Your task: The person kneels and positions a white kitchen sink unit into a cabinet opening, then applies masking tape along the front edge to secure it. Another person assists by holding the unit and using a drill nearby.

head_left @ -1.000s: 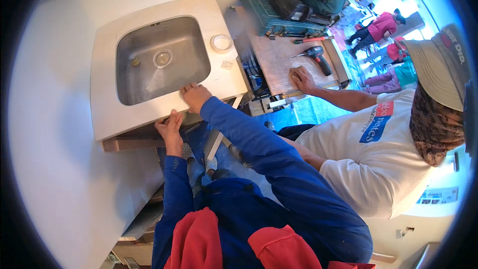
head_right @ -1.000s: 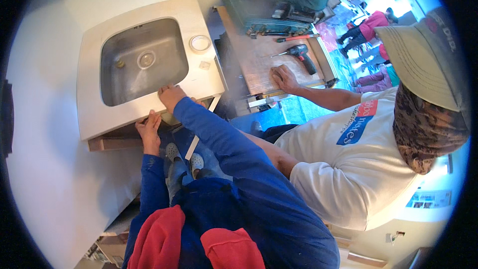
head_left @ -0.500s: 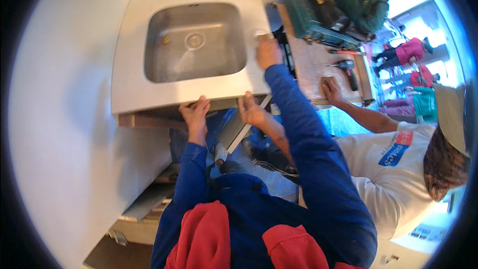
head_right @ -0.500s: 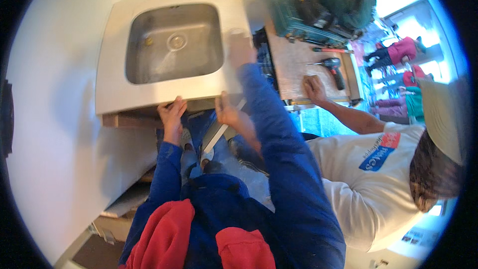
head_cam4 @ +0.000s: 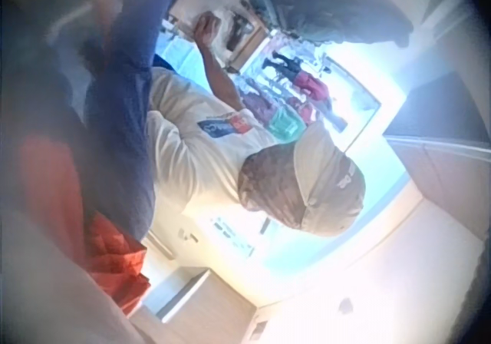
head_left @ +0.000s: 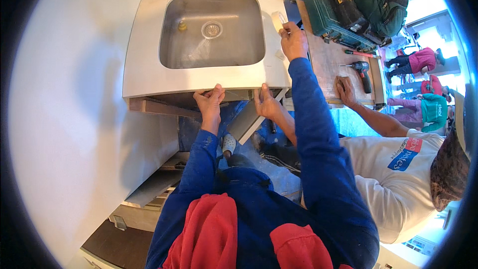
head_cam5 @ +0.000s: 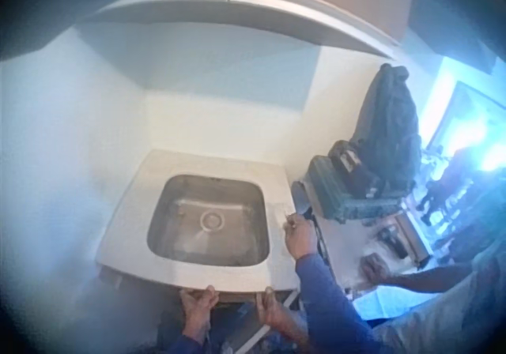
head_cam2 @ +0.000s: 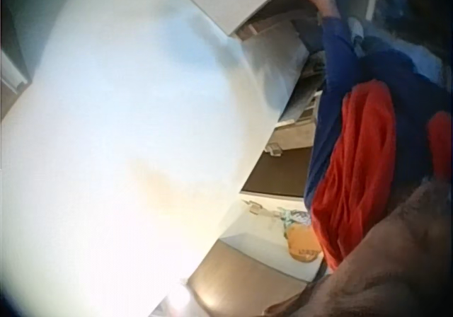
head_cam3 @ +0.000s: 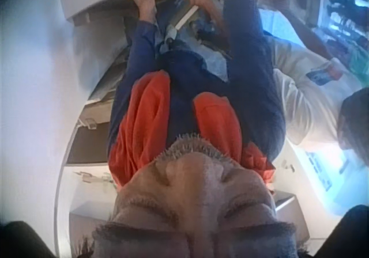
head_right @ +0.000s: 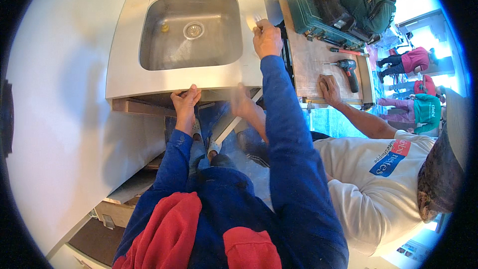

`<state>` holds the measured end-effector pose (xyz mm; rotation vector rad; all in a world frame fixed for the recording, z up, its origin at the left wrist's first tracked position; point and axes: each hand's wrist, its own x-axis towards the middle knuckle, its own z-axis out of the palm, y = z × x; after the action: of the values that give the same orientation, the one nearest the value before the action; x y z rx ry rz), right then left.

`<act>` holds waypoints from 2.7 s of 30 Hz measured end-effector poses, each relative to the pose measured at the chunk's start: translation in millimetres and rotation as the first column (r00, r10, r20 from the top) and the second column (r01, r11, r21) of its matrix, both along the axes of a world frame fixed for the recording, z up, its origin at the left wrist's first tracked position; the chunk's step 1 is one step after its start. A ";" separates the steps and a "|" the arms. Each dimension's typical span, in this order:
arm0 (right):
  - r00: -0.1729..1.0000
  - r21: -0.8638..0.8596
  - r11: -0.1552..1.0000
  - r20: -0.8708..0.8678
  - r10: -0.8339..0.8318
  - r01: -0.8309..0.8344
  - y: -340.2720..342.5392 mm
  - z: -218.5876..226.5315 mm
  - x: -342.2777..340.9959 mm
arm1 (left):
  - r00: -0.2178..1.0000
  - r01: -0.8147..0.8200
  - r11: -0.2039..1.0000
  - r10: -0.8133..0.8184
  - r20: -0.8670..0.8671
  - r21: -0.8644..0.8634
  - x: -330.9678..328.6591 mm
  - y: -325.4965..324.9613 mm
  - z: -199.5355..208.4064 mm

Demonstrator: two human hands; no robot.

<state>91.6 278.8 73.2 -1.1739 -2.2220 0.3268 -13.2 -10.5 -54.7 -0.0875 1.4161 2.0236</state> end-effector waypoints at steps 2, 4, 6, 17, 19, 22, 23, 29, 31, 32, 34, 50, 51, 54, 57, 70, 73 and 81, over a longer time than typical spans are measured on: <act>0.957 -0.156 0.980 -0.280 0.073 -0.121 -41.6 20.6 12.3 | 1.000 -0.003 1.000 0.003 -0.007 0.015 0.9 -0.7 -2.0; 0.861 -0.281 0.922 -0.499 0.097 -0.266 -90.9 38.4 23.1 | 1.000 -0.016 1.000 0.016 0.002 0.021 1.5 1.1 -3.2; 0.796 -0.438 0.815 -0.604 0.046 -0.380 -144.5 50.3 37.7 | 1.000 -0.022 0.999 0.022 0.020 -0.034 2.4 2.5 -3.9; 0.696 -0.640 0.491 -0.713 -0.090 -0.592 -233.4 73.0 61.4 | 0.989 0.131 0.988 -0.125 0.075 -0.085 18.3 -21.5 29.3; 0.692 -0.669 0.450 -0.707 -0.143 -0.591 -237.9 73.4 62.2 | 0.986 0.114 0.989 -0.124 -0.110 -0.093 30.5 -40.1 56.7; 0.641 -0.689 0.357 -0.722 -0.261 -0.631 -242.0 75.9 61.3 | 0.910 0.181 0.981 -0.194 -0.366 -0.072 37.3 -72.6 109.5; 0.618 -0.687 0.323 -0.727 -0.300 -0.651 -242.8 77.3 61.1 | 0.872 0.208 0.975 -0.221 -0.437 -0.077 37.7 -81.4 127.5; 0.539 -0.644 0.125 -0.718 -0.441 -0.755 -242.0 89.6 61.1 | 0.458 0.284 0.912 -0.399 -0.794 -0.295 50.9 -99.6 200.8; 0.489 -0.602 0.106 -0.728 -0.480 -0.792 -243.2 95.4 60.9 | 0.437 0.307 0.896 -0.432 -0.789 -0.320 50.5 -99.6 210.4; 0.465 -0.580 0.097 -0.731 -0.500 -0.809 -244.8 98.7 61.1 | 0.462 0.334 0.892 -0.438 -0.771 -0.306 50.1 -98.8 213.4; 0.512 -0.590 0.195 -0.791 -0.335 -0.784 -253.2 105.6 63.8 | 0.605 0.388 0.905 -0.395 -0.691 -0.177 51.4 -99.1 217.4; 0.815 -0.181 0.807 -0.284 0.505 -0.562 -316.1 118.9 73.6 | 0.816 0.351 0.925 -0.227 -0.532 0.144 57.4 -132.1 226.9; 0.813 -0.148 0.811 -0.261 0.520 -0.566 -318.2 121.1 72.8 | 0.763 0.392 0.916 -0.276 -0.585 0.079 55.3 -135.5 224.9; 0.805 -0.068 0.816 -0.230 0.547 -0.574 -323.5 127.0 70.4 | 0.584 0.360 0.932 -0.250 -0.773 -0.029 48.6 -142.6 219.8; 0.786 -0.071 0.802 -0.264 0.558 -0.593 -326.8 130.8 70.0 | 0.445 0.249 0.968 -0.146 -0.883 -0.034 53.1 -146.1 222.4; 0.650 0.147 0.689 -0.240 0.721 -0.709 -321.1 119.8 50.6 | 0.969 0.193 0.877 -0.099 -0.227 0.441 44.8 -137.6 255.2; 0.670 0.139 0.683 -0.133 0.730 -0.717 -322.7 119.2 50.8 | 0.983 0.179 0.895 -0.142 -0.120 0.408 26.3 -134.0 248.4; 0.647 0.073 0.654 -0.097 0.756 -0.753 -325.9 115.3 63.6 | 0.900 0.433 0.870 -0.432 -0.056 0.235 -4.4 -129.4 234.0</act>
<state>155.1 -47.1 188.5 -0.1129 -2.4907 0.6754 -17.5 -139.9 179.3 0.3135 1.0590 1.7944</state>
